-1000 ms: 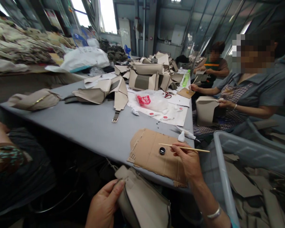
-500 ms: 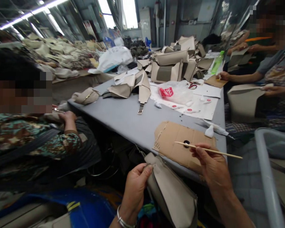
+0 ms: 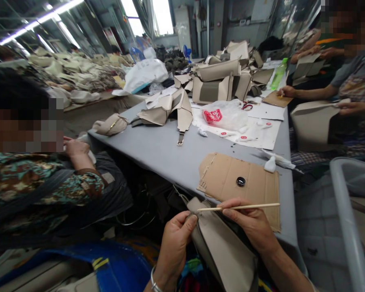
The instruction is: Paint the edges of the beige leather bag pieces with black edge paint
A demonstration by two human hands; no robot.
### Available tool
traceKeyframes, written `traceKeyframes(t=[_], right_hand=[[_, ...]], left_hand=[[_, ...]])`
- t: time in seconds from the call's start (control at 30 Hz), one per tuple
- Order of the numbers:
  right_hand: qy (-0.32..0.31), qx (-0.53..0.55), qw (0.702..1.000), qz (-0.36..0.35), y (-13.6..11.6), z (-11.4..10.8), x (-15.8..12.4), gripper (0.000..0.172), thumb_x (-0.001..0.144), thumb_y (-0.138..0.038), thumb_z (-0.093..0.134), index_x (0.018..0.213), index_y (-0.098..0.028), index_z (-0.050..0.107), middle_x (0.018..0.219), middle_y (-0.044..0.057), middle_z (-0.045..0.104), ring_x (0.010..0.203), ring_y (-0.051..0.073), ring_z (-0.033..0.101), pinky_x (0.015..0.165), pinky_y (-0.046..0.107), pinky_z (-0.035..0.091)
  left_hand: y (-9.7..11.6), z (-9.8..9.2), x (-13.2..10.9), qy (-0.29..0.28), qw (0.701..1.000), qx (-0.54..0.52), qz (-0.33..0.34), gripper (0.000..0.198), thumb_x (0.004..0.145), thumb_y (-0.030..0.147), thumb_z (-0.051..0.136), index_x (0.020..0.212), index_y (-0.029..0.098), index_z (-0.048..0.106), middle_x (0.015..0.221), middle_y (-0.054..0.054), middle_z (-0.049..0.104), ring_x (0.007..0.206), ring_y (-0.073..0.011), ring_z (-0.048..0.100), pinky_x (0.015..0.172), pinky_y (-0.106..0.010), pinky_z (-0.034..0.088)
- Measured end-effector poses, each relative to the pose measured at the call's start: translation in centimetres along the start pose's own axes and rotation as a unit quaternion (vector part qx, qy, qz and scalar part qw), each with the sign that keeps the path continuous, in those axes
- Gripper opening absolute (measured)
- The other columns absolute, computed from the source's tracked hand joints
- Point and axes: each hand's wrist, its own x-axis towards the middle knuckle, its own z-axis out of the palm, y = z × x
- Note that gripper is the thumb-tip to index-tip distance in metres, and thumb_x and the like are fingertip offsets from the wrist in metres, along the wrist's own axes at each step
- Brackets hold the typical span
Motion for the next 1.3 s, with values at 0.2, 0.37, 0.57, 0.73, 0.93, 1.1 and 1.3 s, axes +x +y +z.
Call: traceKeyframes(t=[0.2, 0.37, 0.57, 0.73, 0.93, 1.1, 1.3], right_hand=[[-0.015, 0.003, 1.0, 0.018, 0.2, -0.1, -0.3, 0.015, 0.085, -0.038, 0.081, 0.092, -0.025, 0.081, 0.095, 0.002, 0.079, 0.088, 0.018, 0.071, 0.079, 0.024, 0.054], [-0.023, -0.002, 0.999, 0.034, 0.8, -0.2, -0.5, 0.018, 0.085, -0.04, 0.081, 0.093, -0.025, 0.081, 0.097, 0.003, 0.078, 0.09, 0.017, 0.069, 0.08, 0.023, 0.052], [-0.034, 0.017, 0.998, 0.042, 1.0, -0.3, -0.4, 0.018, 0.086, -0.04, 0.081, 0.092, -0.024, 0.08, 0.096, 0.002, 0.078, 0.087, 0.015, 0.067, 0.078, 0.022, 0.05], [-0.081, 0.027, 0.996, 0.036, 0.3, -0.8, 0.8, 0.015, 0.088, -0.037, 0.08, 0.092, -0.022, 0.078, 0.094, 0.002, 0.077, 0.087, 0.015, 0.067, 0.081, 0.024, 0.05], [-0.115, 0.026, 0.993, 0.025, -0.6, -0.9, 2.3, 0.017, 0.085, -0.035, 0.081, 0.091, -0.02, 0.078, 0.089, 0.003, 0.075, 0.086, 0.016, 0.066, 0.079, 0.026, 0.049], [-0.149, 0.037, 0.988, 0.016, -1.1, -0.7, 2.8, 0.016, 0.086, -0.034, 0.08, 0.092, -0.019, 0.077, 0.09, 0.004, 0.075, 0.086, 0.016, 0.067, 0.08, 0.027, 0.051], [-0.191, 0.035, 0.981, 0.008, -2.1, -0.7, 4.2, 0.016, 0.086, -0.032, 0.081, 0.091, -0.018, 0.076, 0.086, 0.003, 0.074, 0.08, 0.014, 0.065, 0.074, 0.025, 0.049]], left_hand=[[0.0, 0.1, 0.0, -0.011, 1.0, -0.002, -0.002, 0.029, 0.084, 0.042, 0.079, 0.088, 0.014, 0.074, 0.072, -0.003, 0.065, 0.064, -0.0144, 0.056, 0.059, -0.023, 0.045], [-0.4, 0.1, 0.1, -0.008, 1.0, -0.004, 0.0, 0.031, 0.081, 0.043, 0.081, 0.091, 0.014, 0.076, 0.072, -0.003, 0.064, 0.06, -0.0124, 0.053, 0.057, -0.023, 0.044], [-0.7, 0.1, 0.2, -0.007, 1.0, 0.003, 0.003, 0.03, 0.081, 0.044, 0.081, 0.085, 0.015, 0.072, 0.069, 0.0, 0.059, 0.058, -0.0116, 0.049, 0.055, -0.021, 0.04], [-0.8, 0.0, 0.3, -0.005, 1.0, 0.011, 0.01, 0.031, 0.079, 0.044, 0.082, 0.08, 0.016, 0.07, 0.065, 0.001, 0.056, 0.058, -0.0129, 0.049, 0.054, -0.022, 0.038], [-1.1, -0.4, 0.4, -0.019, 1.0, 0.016, 0.018, 0.029, 0.083, 0.043, 0.079, 0.083, 0.015, 0.071, 0.066, 0.0, 0.056, 0.061, -0.0138, 0.051, 0.056, -0.022, 0.038], [-1.0, -0.7, 0.2, -0.024, 0.999, 0.019, 0.019, 0.03, 0.083, 0.043, 0.079, 0.09, 0.014, 0.075, 0.07, -0.002, 0.061, 0.063, -0.0149, 0.054, 0.057, -0.023, 0.04], [-1.2, -0.8, 0.2, -0.038, 0.998, 0.028, 0.042, 0.029, 0.087, 0.04, 0.077, 0.101, 0.015, 0.076, 0.075, -0.003, 0.065, 0.067, -0.0153, 0.055, 0.061, -0.024, 0.043]])
